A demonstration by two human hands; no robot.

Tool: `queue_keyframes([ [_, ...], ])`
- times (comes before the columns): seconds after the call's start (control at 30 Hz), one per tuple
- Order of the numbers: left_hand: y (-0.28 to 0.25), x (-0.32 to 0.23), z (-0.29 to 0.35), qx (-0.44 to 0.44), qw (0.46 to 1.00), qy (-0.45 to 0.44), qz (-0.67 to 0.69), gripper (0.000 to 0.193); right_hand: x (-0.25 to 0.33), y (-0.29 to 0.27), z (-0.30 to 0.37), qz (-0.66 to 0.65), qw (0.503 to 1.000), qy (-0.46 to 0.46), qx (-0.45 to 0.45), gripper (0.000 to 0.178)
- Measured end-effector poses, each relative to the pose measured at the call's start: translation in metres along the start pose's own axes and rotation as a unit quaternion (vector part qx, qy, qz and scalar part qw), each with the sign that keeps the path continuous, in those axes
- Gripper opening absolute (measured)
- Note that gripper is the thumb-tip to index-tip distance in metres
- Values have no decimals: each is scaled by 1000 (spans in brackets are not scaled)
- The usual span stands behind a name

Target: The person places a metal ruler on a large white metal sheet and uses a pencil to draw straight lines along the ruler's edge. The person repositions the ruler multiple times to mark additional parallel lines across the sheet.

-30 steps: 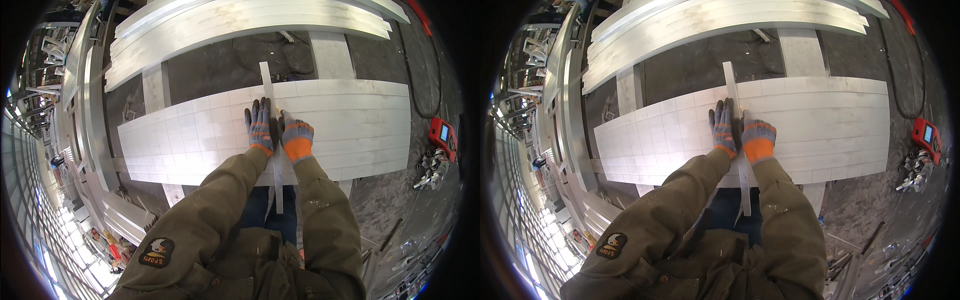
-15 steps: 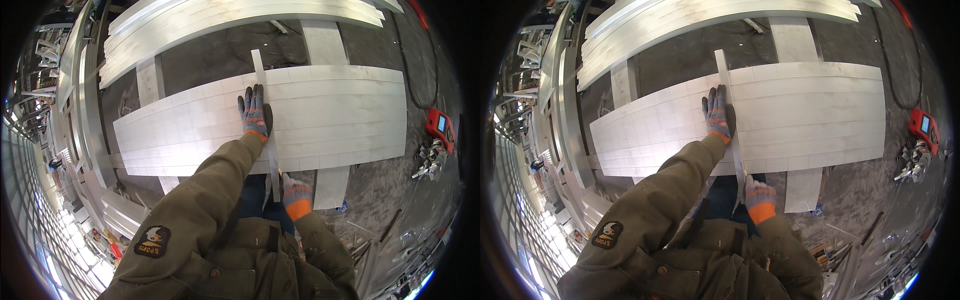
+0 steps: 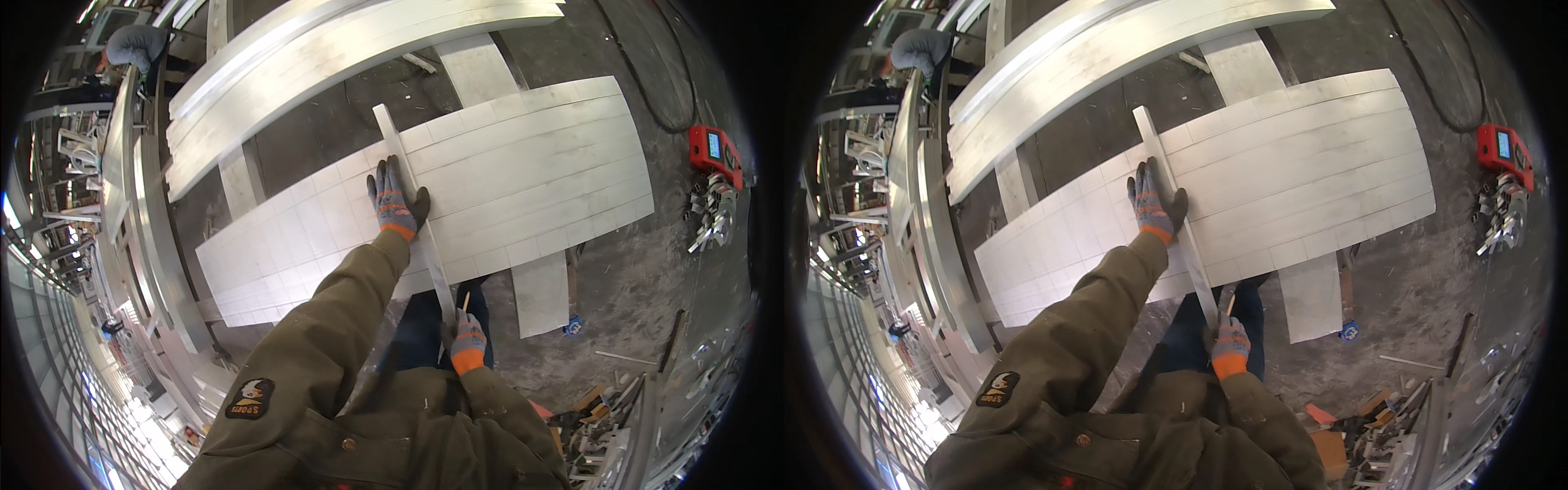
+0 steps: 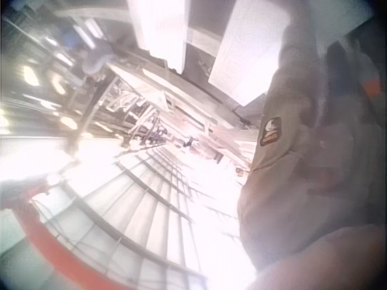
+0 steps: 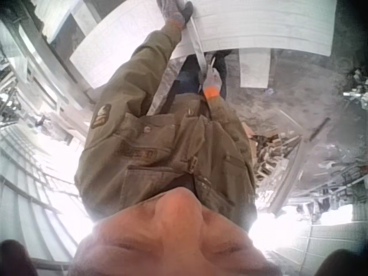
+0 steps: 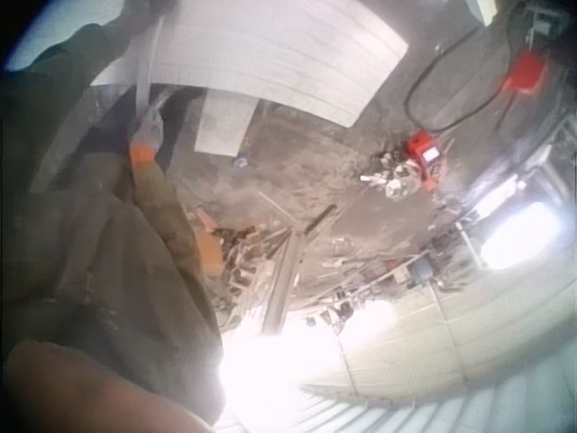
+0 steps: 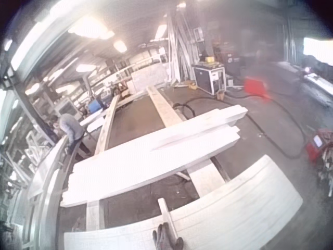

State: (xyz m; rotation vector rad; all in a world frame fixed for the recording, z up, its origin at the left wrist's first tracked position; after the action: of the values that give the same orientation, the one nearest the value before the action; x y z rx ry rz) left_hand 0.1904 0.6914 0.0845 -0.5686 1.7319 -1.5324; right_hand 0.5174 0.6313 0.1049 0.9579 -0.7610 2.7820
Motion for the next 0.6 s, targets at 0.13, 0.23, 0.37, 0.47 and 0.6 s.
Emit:
queue_keyframes([
  [0.13,7,-21,-6,-18,999,24,16,94,-6,-9,1,44,997,-20,-63,51],
  [0.23,15,-38,-11,-18,999,22,22,94,-10,-22,-1,44,996,-6,-78,52],
  [0.37,21,-46,-11,-41,998,39,24,92,-10,-31,1,24,996,9,-81,52],
  [0.47,26,-46,-10,-36,999,31,13,92,-15,-32,-1,28,996,-5,-84,51],
  [0.6,30,-43,-8,-48,998,30,9,92,-26,-27,-6,25,996,-17,-88,59],
])
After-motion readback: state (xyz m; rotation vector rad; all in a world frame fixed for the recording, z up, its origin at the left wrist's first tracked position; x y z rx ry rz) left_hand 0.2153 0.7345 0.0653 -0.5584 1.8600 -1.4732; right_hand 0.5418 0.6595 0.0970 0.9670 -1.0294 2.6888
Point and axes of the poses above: each hand's wrist, its own z-axis away from the middle knuckle, its own y-axis out of the palm, x = y × z, the point moved 1 cm from there along -z, towards the middle knuckle, and after that the axes turned 13 degrees about -z, right-handed, at the moved point
